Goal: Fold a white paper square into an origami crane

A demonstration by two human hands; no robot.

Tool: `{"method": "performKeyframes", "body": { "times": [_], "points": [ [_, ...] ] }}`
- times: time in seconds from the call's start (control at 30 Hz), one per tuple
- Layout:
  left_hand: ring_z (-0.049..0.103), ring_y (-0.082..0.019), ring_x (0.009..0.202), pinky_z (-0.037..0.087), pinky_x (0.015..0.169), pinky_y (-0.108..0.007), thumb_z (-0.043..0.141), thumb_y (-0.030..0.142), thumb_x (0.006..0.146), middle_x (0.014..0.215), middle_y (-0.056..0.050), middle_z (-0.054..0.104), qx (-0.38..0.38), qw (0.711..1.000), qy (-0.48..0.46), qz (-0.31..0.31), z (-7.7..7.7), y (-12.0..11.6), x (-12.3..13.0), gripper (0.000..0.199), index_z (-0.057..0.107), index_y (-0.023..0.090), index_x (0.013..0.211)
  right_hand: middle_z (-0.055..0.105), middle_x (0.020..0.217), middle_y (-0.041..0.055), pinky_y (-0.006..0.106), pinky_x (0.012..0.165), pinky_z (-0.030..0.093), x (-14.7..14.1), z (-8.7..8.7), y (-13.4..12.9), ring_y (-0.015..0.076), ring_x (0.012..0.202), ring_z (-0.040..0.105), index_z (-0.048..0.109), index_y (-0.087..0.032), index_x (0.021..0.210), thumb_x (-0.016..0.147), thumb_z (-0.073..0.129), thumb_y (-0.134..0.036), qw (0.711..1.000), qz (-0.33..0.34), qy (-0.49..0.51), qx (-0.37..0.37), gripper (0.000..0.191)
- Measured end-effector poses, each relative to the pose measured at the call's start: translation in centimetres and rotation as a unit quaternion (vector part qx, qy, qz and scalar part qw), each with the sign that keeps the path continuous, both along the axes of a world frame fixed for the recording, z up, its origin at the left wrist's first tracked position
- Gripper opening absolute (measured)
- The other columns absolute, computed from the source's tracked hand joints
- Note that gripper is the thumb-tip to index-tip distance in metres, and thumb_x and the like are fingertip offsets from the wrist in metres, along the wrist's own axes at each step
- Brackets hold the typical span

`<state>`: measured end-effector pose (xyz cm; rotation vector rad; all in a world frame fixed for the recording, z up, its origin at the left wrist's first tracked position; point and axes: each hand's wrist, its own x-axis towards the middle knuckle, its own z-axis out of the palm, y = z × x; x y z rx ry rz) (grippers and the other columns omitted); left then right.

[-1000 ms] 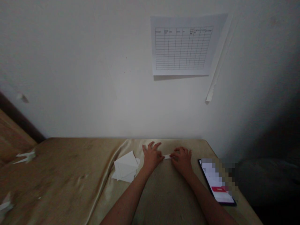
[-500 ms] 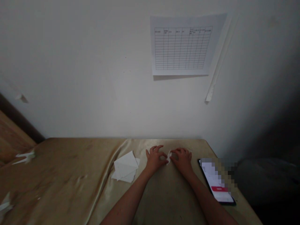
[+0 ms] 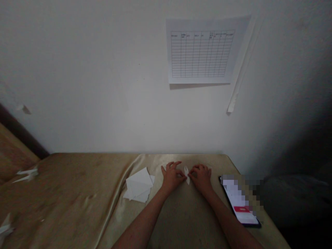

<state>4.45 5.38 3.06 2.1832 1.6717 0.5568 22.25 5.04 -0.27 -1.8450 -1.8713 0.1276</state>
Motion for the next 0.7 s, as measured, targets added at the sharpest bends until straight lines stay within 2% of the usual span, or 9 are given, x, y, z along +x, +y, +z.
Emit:
{"method": "performKeyframes", "body": {
  "times": [0.17,0.3,0.53,0.7],
  "points": [
    [0.031,-0.033,0.140,0.004,0.111,-0.076,0.078,0.039,0.075,0.151,0.006,0.046,0.016,1.000,-0.010,0.015,-0.65,0.31,0.21,0.009,0.077,0.035,0.083,0.063,0.119,0.0040,0.057,0.107,0.019,-0.13,0.13,-0.14,0.0293,0.122,0.044,0.073,-0.030,0.089,0.084,0.066,-0.036,1.000,0.008,0.009,-0.002,0.011],
    [0.031,-0.033,0.140,0.004,0.111,-0.077,0.078,0.036,0.075,0.151,0.007,0.045,0.030,0.999,-0.008,0.018,-0.92,0.42,0.39,0.006,0.077,0.034,0.081,0.062,0.120,0.0059,0.057,0.106,0.020,-0.19,0.22,-0.33,0.0302,0.124,0.042,0.072,-0.029,0.093,0.085,0.065,-0.037,1.000,0.012,-0.003,-0.008,0.013],
    [0.030,-0.035,0.141,0.005,0.108,-0.079,0.077,0.034,0.076,0.153,0.008,0.043,0.024,1.000,0.006,0.012,-0.86,0.65,0.50,0.005,0.076,0.033,0.080,0.060,0.122,0.0051,0.060,0.108,0.019,-0.31,0.30,-0.41,0.0302,0.124,0.042,0.070,-0.030,0.094,0.085,0.063,-0.038,1.000,0.009,-0.014,-0.022,0.014],
    [0.028,-0.034,0.141,0.006,0.109,-0.079,0.077,0.035,0.075,0.154,0.007,0.041,0.019,1.000,0.010,0.018,-0.66,0.58,0.56,0.012,0.075,0.034,0.087,0.059,0.123,0.0052,0.062,0.108,0.016,-0.34,0.48,-0.51,0.0296,0.124,0.042,0.070,-0.031,0.098,0.086,0.063,-0.037,0.999,0.017,-0.010,-0.030,0.016]
  ]
}}
